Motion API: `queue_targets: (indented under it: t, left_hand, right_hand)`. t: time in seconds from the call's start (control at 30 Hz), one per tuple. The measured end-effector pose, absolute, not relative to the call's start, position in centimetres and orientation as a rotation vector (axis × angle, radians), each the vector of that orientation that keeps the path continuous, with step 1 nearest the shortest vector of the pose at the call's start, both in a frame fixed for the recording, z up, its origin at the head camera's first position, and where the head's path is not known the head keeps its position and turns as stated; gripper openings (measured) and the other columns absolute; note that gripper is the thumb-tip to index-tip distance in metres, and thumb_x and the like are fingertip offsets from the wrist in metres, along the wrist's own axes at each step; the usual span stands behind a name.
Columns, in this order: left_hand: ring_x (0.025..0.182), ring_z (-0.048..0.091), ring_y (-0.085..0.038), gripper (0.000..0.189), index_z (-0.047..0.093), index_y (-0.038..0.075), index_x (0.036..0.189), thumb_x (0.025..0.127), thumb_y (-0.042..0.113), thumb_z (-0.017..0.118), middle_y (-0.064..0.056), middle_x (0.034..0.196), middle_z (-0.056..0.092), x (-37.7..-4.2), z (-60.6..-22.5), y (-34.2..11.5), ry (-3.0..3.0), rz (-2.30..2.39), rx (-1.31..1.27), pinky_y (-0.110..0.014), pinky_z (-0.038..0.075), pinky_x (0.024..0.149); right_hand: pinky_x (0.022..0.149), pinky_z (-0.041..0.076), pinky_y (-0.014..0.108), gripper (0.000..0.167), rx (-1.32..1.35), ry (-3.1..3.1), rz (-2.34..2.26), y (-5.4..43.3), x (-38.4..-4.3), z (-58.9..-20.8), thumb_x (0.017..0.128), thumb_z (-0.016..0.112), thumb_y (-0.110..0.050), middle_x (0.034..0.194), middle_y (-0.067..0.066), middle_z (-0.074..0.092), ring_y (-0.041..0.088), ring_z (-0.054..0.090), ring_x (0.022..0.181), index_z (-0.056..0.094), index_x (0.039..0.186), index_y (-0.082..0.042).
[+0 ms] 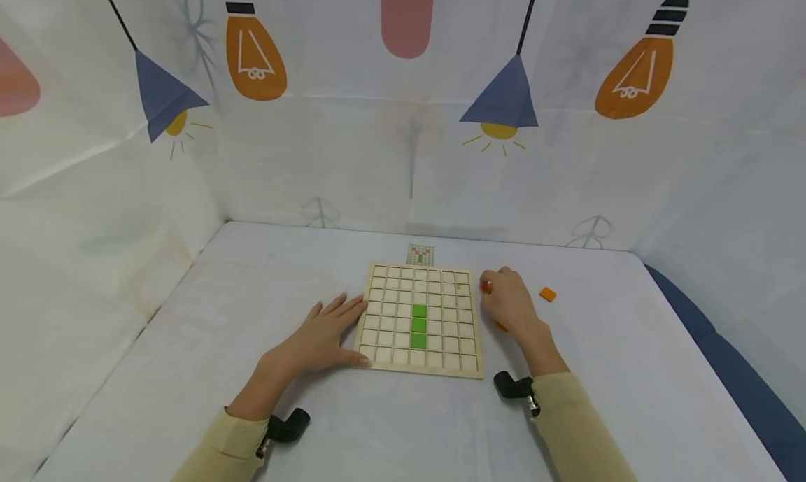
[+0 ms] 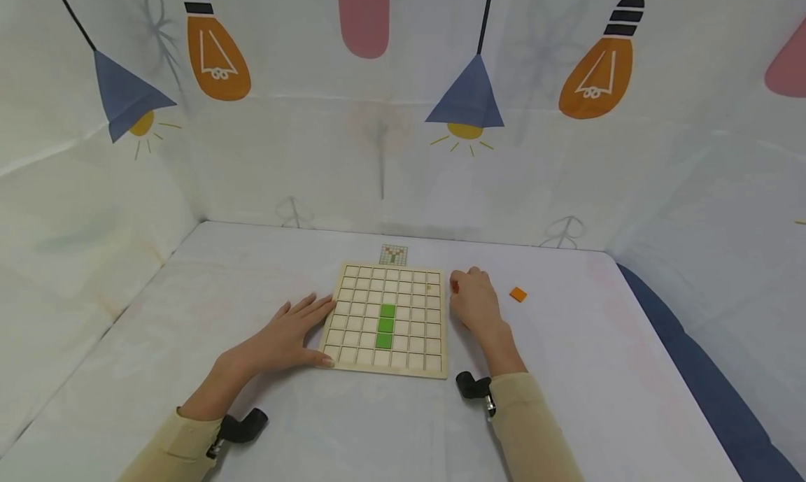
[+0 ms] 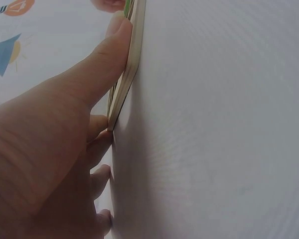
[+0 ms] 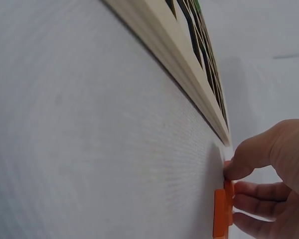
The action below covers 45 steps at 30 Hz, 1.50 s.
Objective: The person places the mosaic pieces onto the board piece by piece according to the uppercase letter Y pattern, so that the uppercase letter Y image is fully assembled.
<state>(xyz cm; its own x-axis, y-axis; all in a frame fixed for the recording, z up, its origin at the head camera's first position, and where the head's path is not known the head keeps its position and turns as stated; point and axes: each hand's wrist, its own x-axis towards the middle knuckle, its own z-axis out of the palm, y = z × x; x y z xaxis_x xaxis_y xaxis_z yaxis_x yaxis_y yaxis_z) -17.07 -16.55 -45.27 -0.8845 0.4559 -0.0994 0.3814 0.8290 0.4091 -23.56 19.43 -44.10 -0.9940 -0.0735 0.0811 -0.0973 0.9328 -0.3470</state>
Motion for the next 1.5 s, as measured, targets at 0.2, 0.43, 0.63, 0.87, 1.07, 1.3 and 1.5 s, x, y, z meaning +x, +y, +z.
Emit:
queue_targets:
  t: [0.2,0.43,0.63,0.87,1.07,1.3,1.5]
  left_hand:
    - [0.155,0.014,-0.035,0.111,0.025,0.017,0.159,0.074,0.07,0.072,0.0,0.166,0.023,-17.1,-45.2,-16.6,2.816,0.582,0.658,-0.067,0.011,0.12]
    - [0.156,0.013,-0.034,0.111,0.025,0.017,0.159,0.074,0.071,0.071,0.001,0.167,0.022,-17.2,-45.3,-16.6,2.816,0.575,0.654,-0.067,0.011,0.121]
    - [0.156,0.013,-0.034,0.112,0.025,0.017,0.159,0.074,0.072,0.071,0.001,0.167,0.022,-17.2,-45.5,-16.7,2.819,0.577,0.658,-0.067,0.011,0.12]
    - [0.155,0.013,-0.034,0.111,0.025,0.017,0.159,0.074,0.072,0.07,0.0,0.167,0.023,-17.2,-45.4,-16.7,2.824,0.567,0.662,-0.067,0.011,0.12]
    - [0.155,0.014,-0.035,0.111,0.025,0.017,0.159,0.074,0.071,0.071,-0.001,0.166,0.023,-17.2,-45.2,-16.7,2.821,0.565,0.669,-0.067,0.011,0.12]
    - [0.156,0.012,-0.034,0.11,0.025,0.017,0.159,0.075,0.071,0.071,0.0,0.166,0.023,-17.1,-45.2,-16.7,2.82,0.579,0.67,-0.067,0.01,0.121]
    - [0.156,0.013,-0.035,0.11,0.026,0.016,0.159,0.075,0.07,0.072,-0.001,0.166,0.024,-17.2,-45.2,-16.6,2.823,0.582,0.664,-0.067,0.01,0.12]
  right_hand:
    - [0.08,0.048,0.045,0.026,0.138,-3.007,0.559,19.7,-23.6,-44.3,0.086,0.057,-0.004,0.103,0.019,0.06,0.033,0.053,0.096,0.069,0.11,-0.003]
    - [0.081,0.048,0.046,0.024,0.166,-2.989,0.57,19.7,-23.7,-44.1,0.085,0.06,-0.004,0.104,0.019,0.061,0.033,0.054,0.096,0.068,0.108,-0.002]
    - [0.085,0.049,0.046,0.026,0.242,-2.961,0.634,19.3,-24.0,-44.4,0.081,0.064,-0.001,0.105,0.016,0.061,0.032,0.055,0.099,0.069,0.107,-0.003]
    - [0.085,0.05,0.045,0.026,0.285,-2.96,0.641,18.9,-24.3,-44.6,0.081,0.061,0.0,0.105,0.014,0.061,0.031,0.055,0.098,0.068,0.106,-0.004]
    - [0.088,0.051,0.045,0.023,0.308,-2.966,0.646,18.4,-24.3,-44.5,0.084,0.065,-0.003,0.108,0.013,0.061,0.03,0.056,0.102,0.069,0.107,-0.006]
    - [0.09,0.051,0.046,0.025,0.359,-2.967,0.668,17.6,-24.2,-44.4,0.083,0.067,-0.001,0.113,0.014,0.062,0.031,0.056,0.106,0.069,0.107,-0.007]
    - [0.088,0.051,0.046,0.025,0.417,-2.972,0.651,16.8,-24.4,-44.4,0.082,0.068,-0.002,0.111,0.013,0.062,0.03,0.057,0.105,0.069,0.107,-0.007]
